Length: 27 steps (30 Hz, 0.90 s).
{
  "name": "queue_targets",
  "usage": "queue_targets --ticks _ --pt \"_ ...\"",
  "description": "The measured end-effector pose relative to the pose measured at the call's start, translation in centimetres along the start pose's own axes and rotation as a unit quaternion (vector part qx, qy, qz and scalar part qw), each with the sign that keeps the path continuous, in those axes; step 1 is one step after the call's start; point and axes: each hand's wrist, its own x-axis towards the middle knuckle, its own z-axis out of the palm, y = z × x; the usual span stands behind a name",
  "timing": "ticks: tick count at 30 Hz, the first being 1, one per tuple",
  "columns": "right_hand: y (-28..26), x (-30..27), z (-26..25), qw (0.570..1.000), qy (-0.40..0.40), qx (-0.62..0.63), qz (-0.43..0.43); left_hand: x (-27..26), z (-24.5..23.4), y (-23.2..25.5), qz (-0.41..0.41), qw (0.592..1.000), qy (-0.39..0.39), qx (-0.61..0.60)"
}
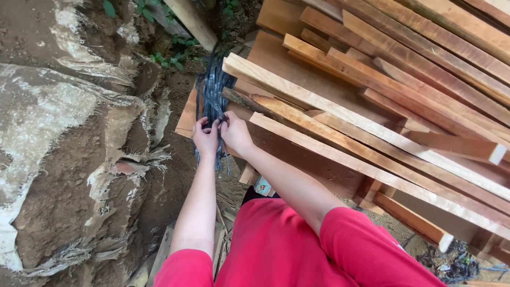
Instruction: Bundling multiple wooden planks together using flexible ties in a workshop environment.
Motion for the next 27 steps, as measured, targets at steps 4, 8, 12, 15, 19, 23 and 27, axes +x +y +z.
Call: queue_targets --ticks 4,8,12,15,19,23,27 --pt "0.7 -0.5 -1.4 0.997 -0.016 0.078 -0.010 0.6 1.0 -2.8 0.029 1.000 0.001 -0.001" --pt "2.4 0.5 -3.2 0.975 -0.055 0.208 0.048 1.1 1.4 -3.4 0.047 0.999 -0.002 0.027" --pt "3.0 0.9 -7.9 0.991 -0.037 0.115 -0.048 0.7 1.4 -2.8 0.059 0.995 0.002 0.075" --pt "-0.2 -1.7 -15.7 0.992 -0.035 0.095 -0.076 0.6 1.6 -3.5 0.082 0.992 -0.015 0.093" --pt "3.2 -2.2 -24.7 0.995 -0.036 0.062 -0.071 0.8 1.5 -3.3 0.062 0.991 -0.024 0.113" --pt "9.8 -2.3 -33.5 0.996 0.037 -0.056 -0.052 -1.6 0.2 2.7 0.076 0.978 0.012 0.196" --pt "19.4 -1.4 -39.8 0.981 0.121 -0.142 0.052 -5.9 1.7 9.4 0.207 0.958 0.114 0.161"
